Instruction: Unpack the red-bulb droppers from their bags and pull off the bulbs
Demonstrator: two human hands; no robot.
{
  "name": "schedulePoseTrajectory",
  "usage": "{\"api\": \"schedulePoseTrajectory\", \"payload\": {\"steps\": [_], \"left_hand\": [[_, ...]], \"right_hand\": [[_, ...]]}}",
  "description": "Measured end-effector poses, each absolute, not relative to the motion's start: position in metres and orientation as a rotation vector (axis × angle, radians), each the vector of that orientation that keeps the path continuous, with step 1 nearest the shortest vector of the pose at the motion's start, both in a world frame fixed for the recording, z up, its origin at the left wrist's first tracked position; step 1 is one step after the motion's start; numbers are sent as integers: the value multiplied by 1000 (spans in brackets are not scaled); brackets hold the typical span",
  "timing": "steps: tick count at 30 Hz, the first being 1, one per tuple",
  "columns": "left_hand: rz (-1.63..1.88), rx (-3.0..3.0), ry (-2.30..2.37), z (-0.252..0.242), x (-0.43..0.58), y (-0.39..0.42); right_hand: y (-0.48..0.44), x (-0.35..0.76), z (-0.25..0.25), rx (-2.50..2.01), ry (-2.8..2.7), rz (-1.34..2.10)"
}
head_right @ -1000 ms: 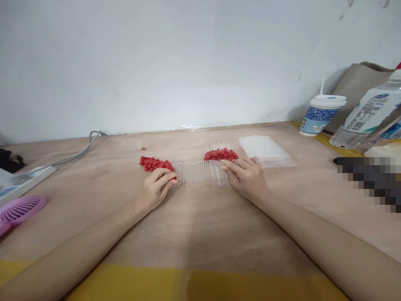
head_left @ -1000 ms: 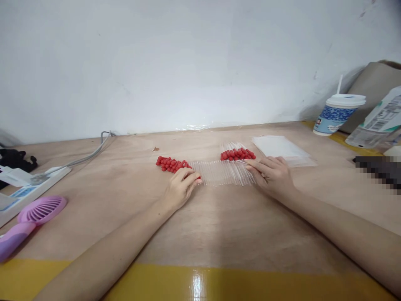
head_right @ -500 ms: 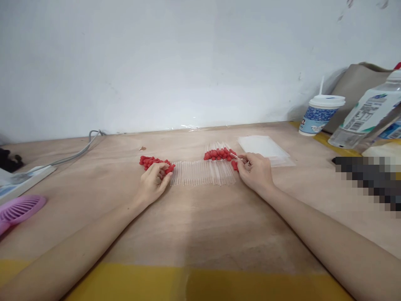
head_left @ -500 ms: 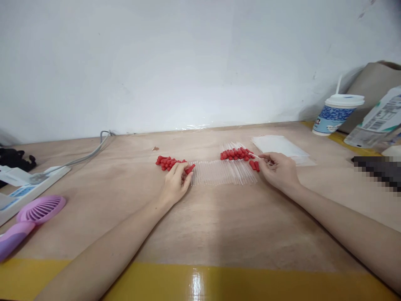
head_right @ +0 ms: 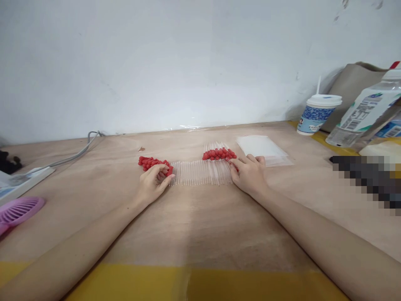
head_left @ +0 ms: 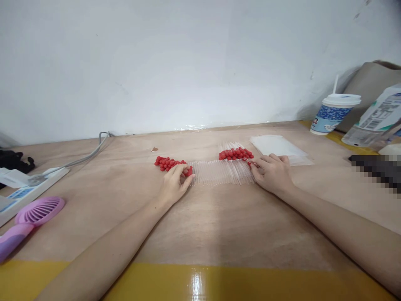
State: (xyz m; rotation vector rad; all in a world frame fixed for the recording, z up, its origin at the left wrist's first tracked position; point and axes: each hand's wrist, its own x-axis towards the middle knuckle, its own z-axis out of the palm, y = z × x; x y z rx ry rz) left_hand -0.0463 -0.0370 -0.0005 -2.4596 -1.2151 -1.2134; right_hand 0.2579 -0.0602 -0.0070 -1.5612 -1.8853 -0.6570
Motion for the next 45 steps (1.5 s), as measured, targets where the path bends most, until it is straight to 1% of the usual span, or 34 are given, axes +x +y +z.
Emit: {"api": "schedulePoseTrajectory", "payload": {"steps": [11, 21, 29, 34, 38, 45], "left_hand": [[-1228, -2438, -1216, 0, -47, -36], [-1314, -2299, -1165, 9, -50, -37], [-1451, -2081, -1431, 21, -73, -28], [-1447, -2001, -1650, 27, -97, -17], [-1465, -1969, -1808, 32, -110, -13], [-1442, -2047, -1826, 31, -108, -12]], "right_hand": [[-62, 257, -9, -1562, -1959, -726], [-64, 258, -9, -1555, -2045, -666], [-66, 258, -5, -1550, -2098, -577], [-66, 259, -4, -1511, -2143, -580], [-66, 258, -4, -1491, -2057, -595], [-64, 256, -7, -1425, -1910, -657]]}}
